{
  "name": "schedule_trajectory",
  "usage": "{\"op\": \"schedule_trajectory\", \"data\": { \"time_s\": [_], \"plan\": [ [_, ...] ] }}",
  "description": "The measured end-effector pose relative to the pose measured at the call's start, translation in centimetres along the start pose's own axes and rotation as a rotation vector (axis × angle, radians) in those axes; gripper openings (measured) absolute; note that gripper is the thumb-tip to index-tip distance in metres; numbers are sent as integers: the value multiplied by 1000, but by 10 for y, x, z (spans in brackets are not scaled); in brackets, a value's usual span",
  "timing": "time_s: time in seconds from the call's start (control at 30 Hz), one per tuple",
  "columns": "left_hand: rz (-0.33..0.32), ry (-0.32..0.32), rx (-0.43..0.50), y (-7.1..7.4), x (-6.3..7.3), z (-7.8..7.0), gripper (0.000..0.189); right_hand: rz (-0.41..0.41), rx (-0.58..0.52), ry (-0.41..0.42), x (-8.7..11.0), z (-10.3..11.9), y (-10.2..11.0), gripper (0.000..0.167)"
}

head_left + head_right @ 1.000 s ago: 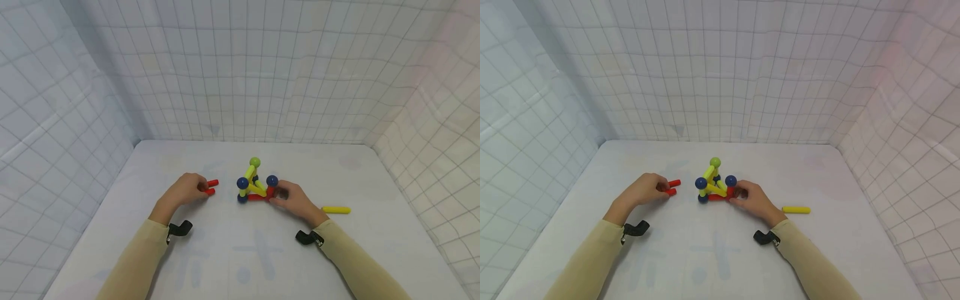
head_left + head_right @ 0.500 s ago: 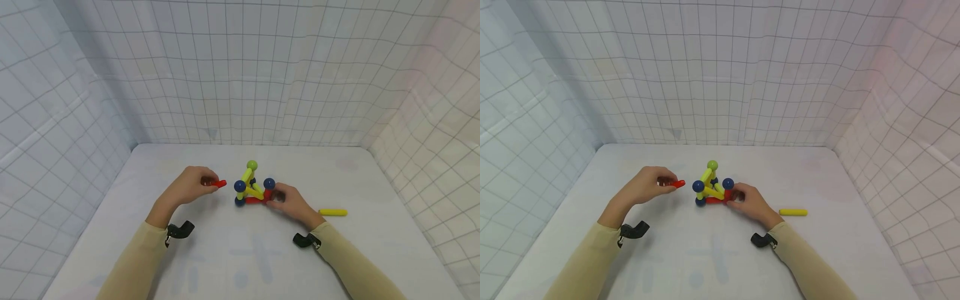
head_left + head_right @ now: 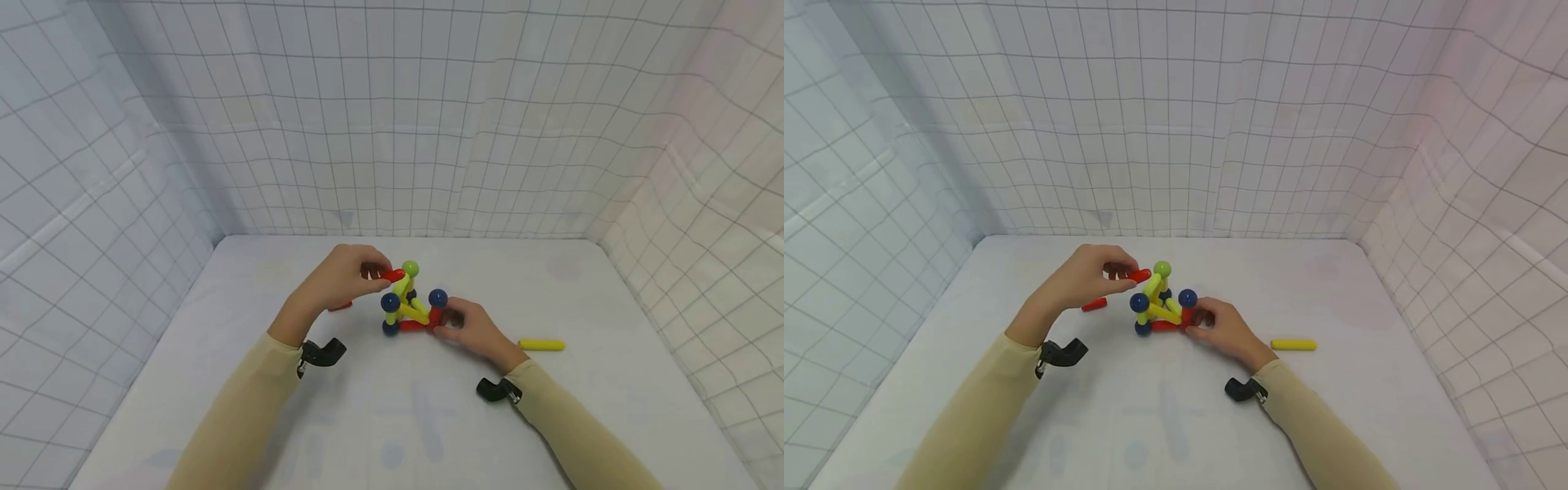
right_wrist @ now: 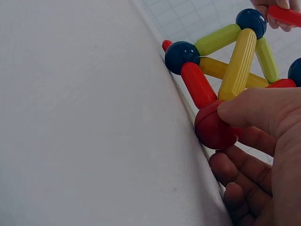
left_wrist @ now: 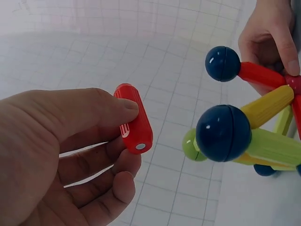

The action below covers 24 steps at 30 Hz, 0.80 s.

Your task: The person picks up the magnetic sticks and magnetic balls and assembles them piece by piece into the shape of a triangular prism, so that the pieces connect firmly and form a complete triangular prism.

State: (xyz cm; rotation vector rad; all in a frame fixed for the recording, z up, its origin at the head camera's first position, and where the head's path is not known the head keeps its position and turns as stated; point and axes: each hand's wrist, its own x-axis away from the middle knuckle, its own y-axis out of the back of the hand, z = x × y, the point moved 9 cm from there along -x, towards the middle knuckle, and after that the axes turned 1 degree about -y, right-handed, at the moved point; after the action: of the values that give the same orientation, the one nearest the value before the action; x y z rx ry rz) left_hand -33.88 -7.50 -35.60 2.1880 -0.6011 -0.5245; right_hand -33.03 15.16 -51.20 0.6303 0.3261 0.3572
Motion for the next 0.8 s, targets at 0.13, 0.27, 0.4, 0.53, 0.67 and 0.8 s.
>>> {"op": "schedule_trajectory", "data": {
  "time_s": [0.13, 0.27, 0.4, 0.53, 0.67, 0.8],
  "plan": [
    [14, -16, 37, -9, -9, -7, 18, -1, -7, 8, -1, 0, 0, 26],
    [32, -33, 49, -18, -14, -12, 19, 0, -13, 11, -1, 1, 0, 26],
    [42, -59, 55, -25, -18, -14, 16, 2, -23, 11, 0, 2, 1, 27],
    [60, -66, 77, -32, -20, -12, 13, 9, -30, 4, 0, 3, 1, 27],
    [64, -54, 82, -37, -21, -12, 12, 16, -28, -2, 0, 2, 0, 26],
    [64, -30, 79, -41, -21, -12, 12, 19, -36, 2, 0, 3, 0, 26]
  ]
}}
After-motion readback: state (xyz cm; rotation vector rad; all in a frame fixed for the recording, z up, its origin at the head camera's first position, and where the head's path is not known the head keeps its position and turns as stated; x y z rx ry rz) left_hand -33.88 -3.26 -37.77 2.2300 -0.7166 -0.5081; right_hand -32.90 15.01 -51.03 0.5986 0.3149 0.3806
